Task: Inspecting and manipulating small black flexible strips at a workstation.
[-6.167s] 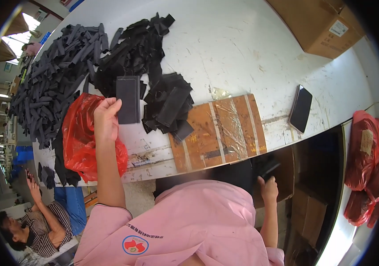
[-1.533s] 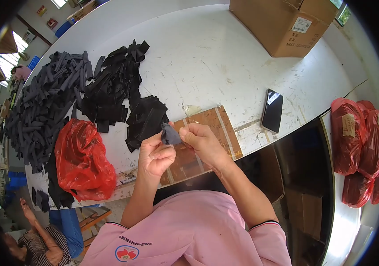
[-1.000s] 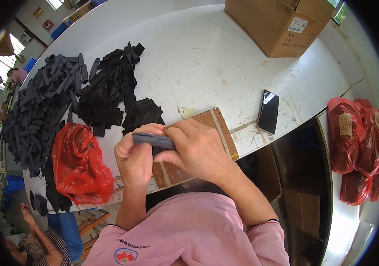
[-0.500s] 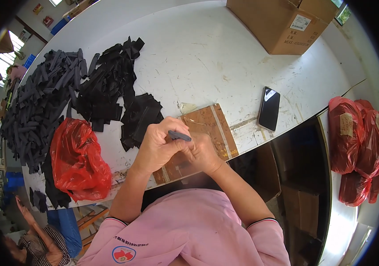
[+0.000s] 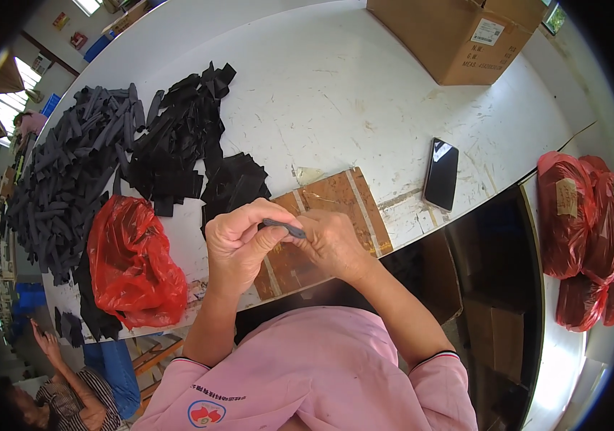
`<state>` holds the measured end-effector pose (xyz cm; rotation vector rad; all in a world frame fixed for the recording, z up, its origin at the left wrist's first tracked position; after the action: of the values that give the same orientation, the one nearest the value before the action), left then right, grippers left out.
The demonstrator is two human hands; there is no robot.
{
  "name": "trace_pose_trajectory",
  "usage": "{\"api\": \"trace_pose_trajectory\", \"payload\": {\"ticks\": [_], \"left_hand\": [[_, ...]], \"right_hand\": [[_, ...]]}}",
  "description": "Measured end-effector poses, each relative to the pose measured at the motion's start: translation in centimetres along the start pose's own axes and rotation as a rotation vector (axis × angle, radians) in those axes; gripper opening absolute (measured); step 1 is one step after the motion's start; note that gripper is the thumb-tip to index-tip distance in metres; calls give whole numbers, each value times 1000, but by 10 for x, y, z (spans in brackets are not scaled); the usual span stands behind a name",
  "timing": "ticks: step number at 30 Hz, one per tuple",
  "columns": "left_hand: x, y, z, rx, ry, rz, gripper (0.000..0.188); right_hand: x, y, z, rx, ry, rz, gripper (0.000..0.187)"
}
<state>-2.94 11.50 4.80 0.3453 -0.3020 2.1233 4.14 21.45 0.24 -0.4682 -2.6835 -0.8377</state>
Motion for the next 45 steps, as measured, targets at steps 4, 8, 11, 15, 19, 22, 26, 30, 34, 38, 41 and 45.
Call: {"api": "trace_pose_trajectory", "payload": {"ticks": [4, 8, 11, 15, 19, 22, 26, 30, 34, 38, 41, 45], "left_hand": [[2, 3, -4, -24, 22, 82, 13], [0, 5, 5, -140, -127, 241, 12], [-6, 23, 4, -441, -187, 416, 13], [-19, 19, -18, -472, -23, 417, 16], [-17, 27, -8, -226, -92, 399, 15], [-19, 22, -6, -253, -53, 352, 15], [-15, 30, -20, -175, -16, 331, 13], [-19, 110, -55, 518, 64, 719, 13], [-23, 209, -77, 1555, 9, 931, 31], [-24, 267, -97, 1547, 376, 1037, 37], [-35, 291, -111, 1286, 642, 830, 18], [-44, 262, -81, 1320, 118, 852, 8]], "right_hand": [[1, -5, 2, -10, -46, -22, 19], [11, 9, -15, -182, -24, -41, 22], [17, 19, -32, -274, 21, -42, 25], [4, -3, -8, -268, -3, -46, 30], [9, -3, -16, -284, 6, -48, 28], [3, 5, -26, -147, 66, 47, 25], [9, 3, -17, -210, -26, -52, 21], [23, 43, -62, 256, -120, 143, 40], [-17, 67, -36, 453, -265, 406, 45], [-116, 69, 27, 411, -581, 670, 45], [-206, 54, 79, 445, -808, 858, 44], [-276, 32, 134, 333, -1337, 694, 44]]}}
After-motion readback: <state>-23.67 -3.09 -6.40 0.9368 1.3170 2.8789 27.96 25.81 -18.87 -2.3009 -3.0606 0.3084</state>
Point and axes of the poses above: each hand's wrist, its own x-axis towards the middle knuckle, its own y-axis out of the back of the hand, z = x × y, the point moved 4 cm from there along x, towards the middle knuckle, and after that the axes turned 2 degrees about -y, right-handed, at the moved point
